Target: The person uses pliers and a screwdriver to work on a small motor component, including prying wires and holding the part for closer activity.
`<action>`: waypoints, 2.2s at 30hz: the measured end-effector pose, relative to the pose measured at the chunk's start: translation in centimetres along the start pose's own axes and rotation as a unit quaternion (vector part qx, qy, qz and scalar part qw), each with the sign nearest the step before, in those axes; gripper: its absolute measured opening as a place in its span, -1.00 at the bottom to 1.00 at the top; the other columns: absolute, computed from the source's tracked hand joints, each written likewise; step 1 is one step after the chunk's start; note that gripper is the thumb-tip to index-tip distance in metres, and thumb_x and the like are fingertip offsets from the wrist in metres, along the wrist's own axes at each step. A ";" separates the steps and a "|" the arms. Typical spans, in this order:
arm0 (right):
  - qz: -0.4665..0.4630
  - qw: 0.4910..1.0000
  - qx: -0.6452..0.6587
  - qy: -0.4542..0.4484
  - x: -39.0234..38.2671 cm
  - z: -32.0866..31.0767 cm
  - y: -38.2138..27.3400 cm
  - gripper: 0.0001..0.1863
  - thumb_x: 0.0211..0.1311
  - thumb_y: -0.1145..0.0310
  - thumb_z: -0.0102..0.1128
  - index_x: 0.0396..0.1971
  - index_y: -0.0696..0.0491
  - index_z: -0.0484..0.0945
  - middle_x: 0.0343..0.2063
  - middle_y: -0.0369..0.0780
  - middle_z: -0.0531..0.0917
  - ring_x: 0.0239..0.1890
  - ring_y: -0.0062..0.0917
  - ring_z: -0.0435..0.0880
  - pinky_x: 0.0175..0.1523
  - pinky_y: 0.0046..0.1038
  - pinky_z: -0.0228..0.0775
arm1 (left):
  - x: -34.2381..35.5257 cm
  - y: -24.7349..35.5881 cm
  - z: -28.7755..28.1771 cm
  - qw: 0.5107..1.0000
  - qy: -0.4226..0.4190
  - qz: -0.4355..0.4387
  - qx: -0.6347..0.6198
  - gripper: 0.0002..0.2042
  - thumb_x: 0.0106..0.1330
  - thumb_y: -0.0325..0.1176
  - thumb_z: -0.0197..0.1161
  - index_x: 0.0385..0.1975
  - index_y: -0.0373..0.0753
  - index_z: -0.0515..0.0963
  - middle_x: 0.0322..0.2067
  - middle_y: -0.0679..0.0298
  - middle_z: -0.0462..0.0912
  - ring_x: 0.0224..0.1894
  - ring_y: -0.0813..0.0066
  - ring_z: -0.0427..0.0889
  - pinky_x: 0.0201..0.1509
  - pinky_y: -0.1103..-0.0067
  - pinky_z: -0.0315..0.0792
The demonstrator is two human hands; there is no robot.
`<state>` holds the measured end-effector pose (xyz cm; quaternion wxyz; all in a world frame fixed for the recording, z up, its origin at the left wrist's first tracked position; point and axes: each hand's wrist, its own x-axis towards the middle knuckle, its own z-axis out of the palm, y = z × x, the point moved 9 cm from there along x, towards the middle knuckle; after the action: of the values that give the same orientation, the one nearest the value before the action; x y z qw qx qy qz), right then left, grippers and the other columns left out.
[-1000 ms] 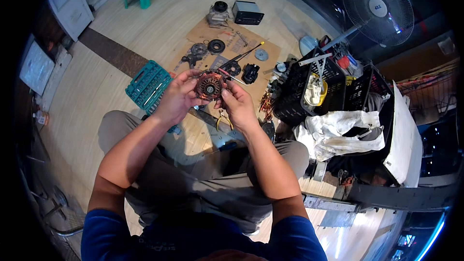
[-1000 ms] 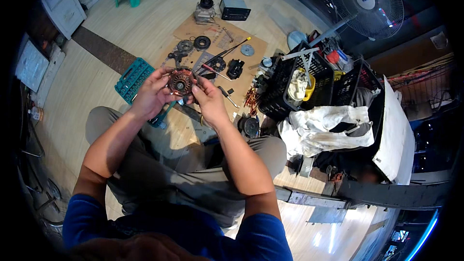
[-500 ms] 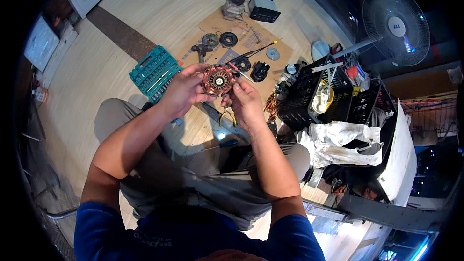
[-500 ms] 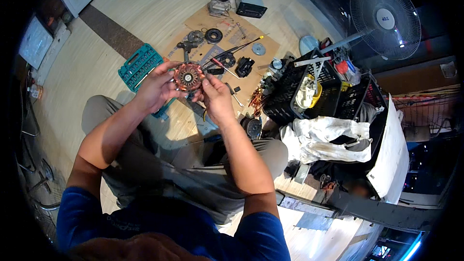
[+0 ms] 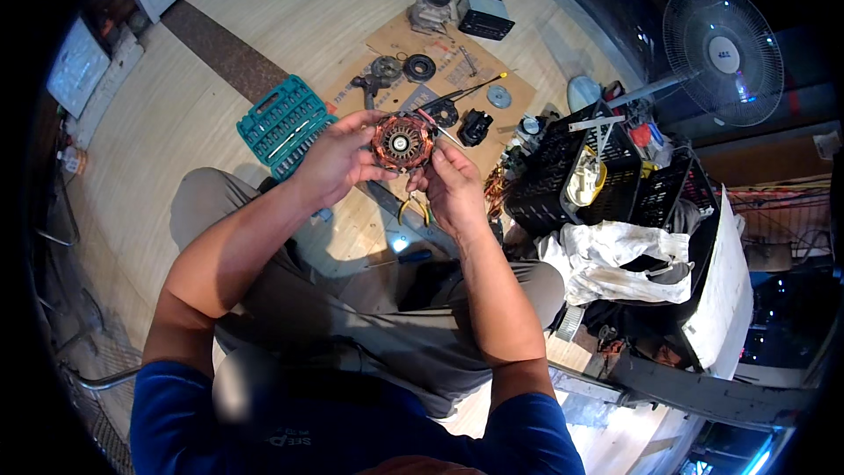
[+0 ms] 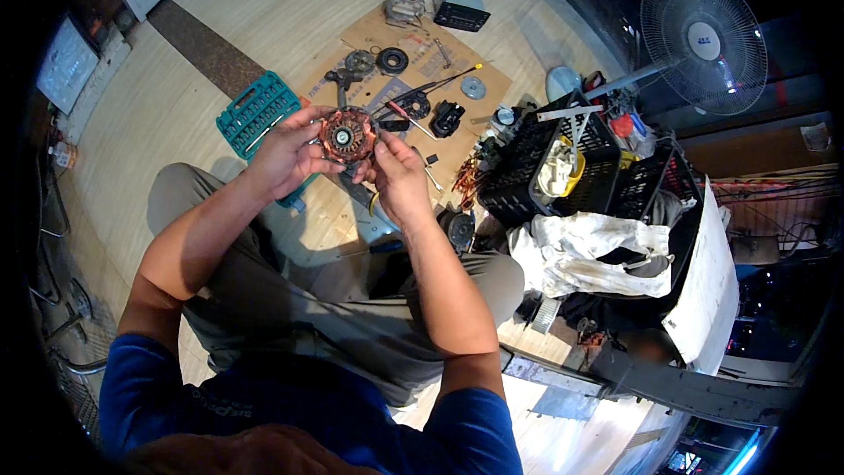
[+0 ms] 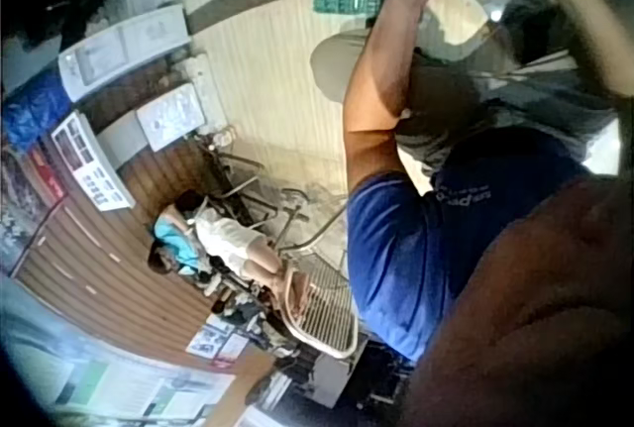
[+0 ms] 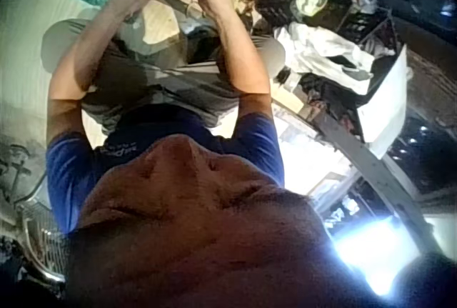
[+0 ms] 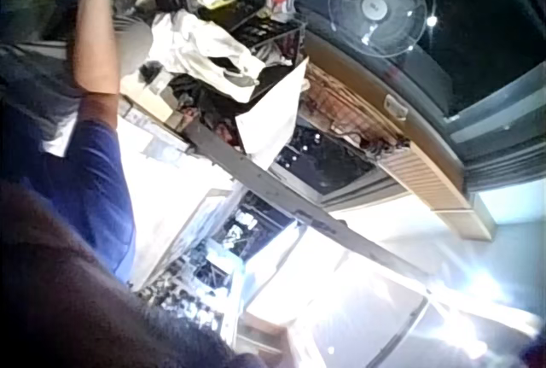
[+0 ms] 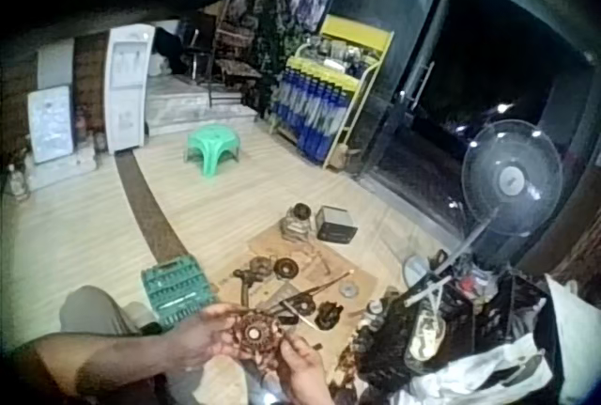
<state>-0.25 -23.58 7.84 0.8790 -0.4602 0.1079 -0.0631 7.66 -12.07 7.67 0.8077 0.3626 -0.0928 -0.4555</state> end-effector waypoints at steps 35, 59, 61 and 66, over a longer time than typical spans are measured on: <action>0.003 1.000 0.014 -0.002 -0.5 0.0 -0.1 -0.61 0.39 0.28 0.01 0.04 0.27 0.40 -0.29 -0.16 0.61 -0.40 -0.49 0.60 -0.25 -0.43 0.54 | -0.2 -0.4 0.2 1.000 -0.001 0.001 0.006 -0.70 0.42 -0.39 0.01 0.10 -0.32 0.30 -0.05 0.06 0.56 -0.14 0.25 0.67 -0.15 0.37 0.64; -0.009 0.999 -0.049 -0.005 -0.6 -0.2 0.1 -0.58 0.37 0.31 0.07 0.13 0.24 0.36 -0.22 -0.20 0.62 -0.30 -0.53 0.61 -0.16 -0.45 0.52 | -0.1 0.2 0.3 0.996 -0.004 0.046 0.078 -0.66 0.41 -0.46 0.02 0.16 -0.26 0.31 0.03 0.19 0.51 -0.02 0.41 0.60 -0.10 0.49 0.61; -0.011 0.999 -0.052 -0.005 -0.6 -0.4 0.1 -0.57 0.37 0.31 0.07 0.14 0.24 0.35 -0.21 -0.19 0.62 -0.29 -0.53 0.61 -0.15 -0.44 0.52 | -0.1 0.2 0.4 0.996 -0.004 0.046 0.080 -0.67 0.41 -0.46 0.02 0.17 -0.25 0.32 0.04 0.19 0.51 -0.02 0.41 0.59 -0.09 0.49 0.61; -0.018 0.998 -0.057 -0.011 -0.7 -0.4 0.1 -0.55 0.37 0.33 0.06 0.16 0.24 0.34 -0.19 -0.18 0.61 -0.26 -0.52 0.61 -0.12 -0.43 0.51 | -0.1 0.3 0.5 0.995 -0.002 0.049 0.082 -0.67 0.42 -0.48 0.00 0.16 -0.24 0.32 0.03 0.20 0.51 -0.01 0.42 0.58 -0.09 0.49 0.60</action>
<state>-1.00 -23.73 7.64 0.8509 -0.5125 0.0931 -0.0676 7.53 -12.14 8.30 0.7967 0.4212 -0.1492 -0.4069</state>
